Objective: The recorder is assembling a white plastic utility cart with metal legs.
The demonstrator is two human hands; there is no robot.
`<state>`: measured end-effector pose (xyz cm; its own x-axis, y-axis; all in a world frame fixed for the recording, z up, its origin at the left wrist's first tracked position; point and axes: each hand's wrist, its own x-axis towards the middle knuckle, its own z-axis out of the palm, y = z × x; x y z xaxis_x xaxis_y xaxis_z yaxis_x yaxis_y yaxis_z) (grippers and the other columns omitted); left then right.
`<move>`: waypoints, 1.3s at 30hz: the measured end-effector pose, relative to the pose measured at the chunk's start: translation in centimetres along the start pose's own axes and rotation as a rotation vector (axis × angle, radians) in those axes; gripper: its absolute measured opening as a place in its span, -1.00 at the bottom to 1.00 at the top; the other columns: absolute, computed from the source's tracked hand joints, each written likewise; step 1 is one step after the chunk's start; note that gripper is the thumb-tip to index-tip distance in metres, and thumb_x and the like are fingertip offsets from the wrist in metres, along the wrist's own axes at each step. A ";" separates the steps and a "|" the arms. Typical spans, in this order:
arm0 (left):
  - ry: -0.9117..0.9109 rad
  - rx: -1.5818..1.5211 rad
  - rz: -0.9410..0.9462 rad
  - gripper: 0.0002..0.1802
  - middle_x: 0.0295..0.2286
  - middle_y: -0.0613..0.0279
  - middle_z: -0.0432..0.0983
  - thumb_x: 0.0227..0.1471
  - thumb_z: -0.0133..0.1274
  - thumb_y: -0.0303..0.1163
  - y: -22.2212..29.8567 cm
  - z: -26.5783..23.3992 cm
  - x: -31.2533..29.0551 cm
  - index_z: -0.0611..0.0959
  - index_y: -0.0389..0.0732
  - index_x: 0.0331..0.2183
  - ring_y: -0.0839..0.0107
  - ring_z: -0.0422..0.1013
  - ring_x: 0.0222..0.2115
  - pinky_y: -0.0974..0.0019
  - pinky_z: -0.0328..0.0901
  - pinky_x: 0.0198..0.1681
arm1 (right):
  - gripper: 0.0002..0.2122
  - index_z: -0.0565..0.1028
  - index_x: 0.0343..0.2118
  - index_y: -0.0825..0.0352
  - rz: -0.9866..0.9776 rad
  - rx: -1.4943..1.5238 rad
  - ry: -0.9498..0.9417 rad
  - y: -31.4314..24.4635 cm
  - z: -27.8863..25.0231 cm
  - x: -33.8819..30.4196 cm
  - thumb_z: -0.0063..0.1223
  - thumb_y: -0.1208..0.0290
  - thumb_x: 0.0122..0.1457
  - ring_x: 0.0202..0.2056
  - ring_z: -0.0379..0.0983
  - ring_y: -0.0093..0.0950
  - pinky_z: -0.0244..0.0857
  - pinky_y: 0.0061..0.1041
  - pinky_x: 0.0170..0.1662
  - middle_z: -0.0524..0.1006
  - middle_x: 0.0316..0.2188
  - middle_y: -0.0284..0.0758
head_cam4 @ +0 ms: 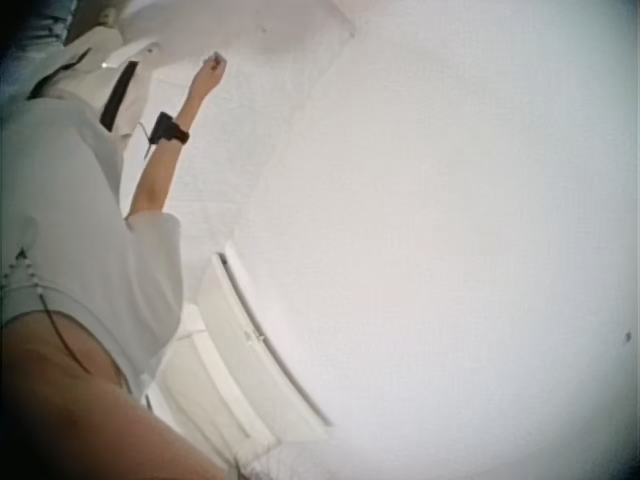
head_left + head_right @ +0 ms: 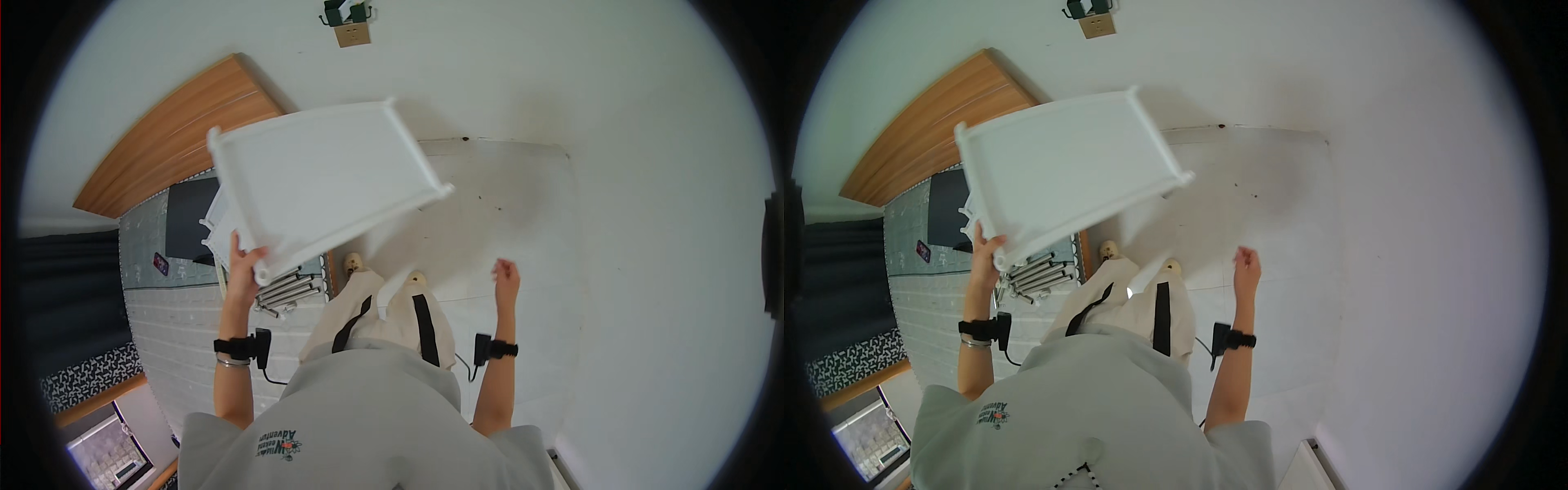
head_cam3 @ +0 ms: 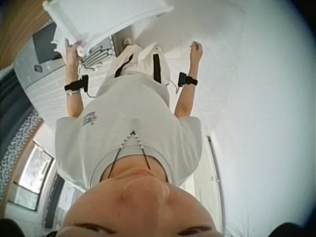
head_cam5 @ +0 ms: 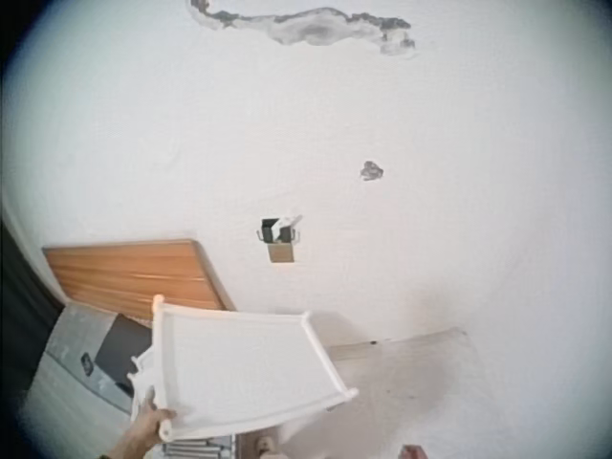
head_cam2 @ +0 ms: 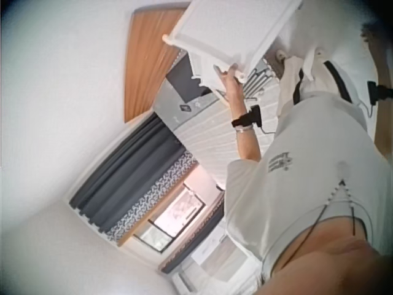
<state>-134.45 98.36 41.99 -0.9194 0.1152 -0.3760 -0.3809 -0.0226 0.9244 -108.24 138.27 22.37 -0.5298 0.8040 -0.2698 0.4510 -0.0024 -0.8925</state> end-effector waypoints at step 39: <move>-0.903 0.399 0.075 -0.39 -0.12 0.28 0.28 -0.17 0.02 -0.71 -2.5 8.5 5.3 0.29 -0.24 -0.01 0.49 0.17 -0.05 0.39 0.06 0.03 | -0.67 0.37 -0.37 0.40 0.109 0.511 0.522 -2.2 -6.4 -8.3 -0.12 0.14 0.16 -0.47 0.26 -0.63 0.20 -0.59 -0.40 0.37 -0.51 -0.44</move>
<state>-137.53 107.49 38.29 -0.4566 0.8450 -0.2783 -0.1106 0.2564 0.9602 -100.19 135.40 28.90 -0.0326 0.9613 -0.2736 0.0230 -0.2729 -0.9618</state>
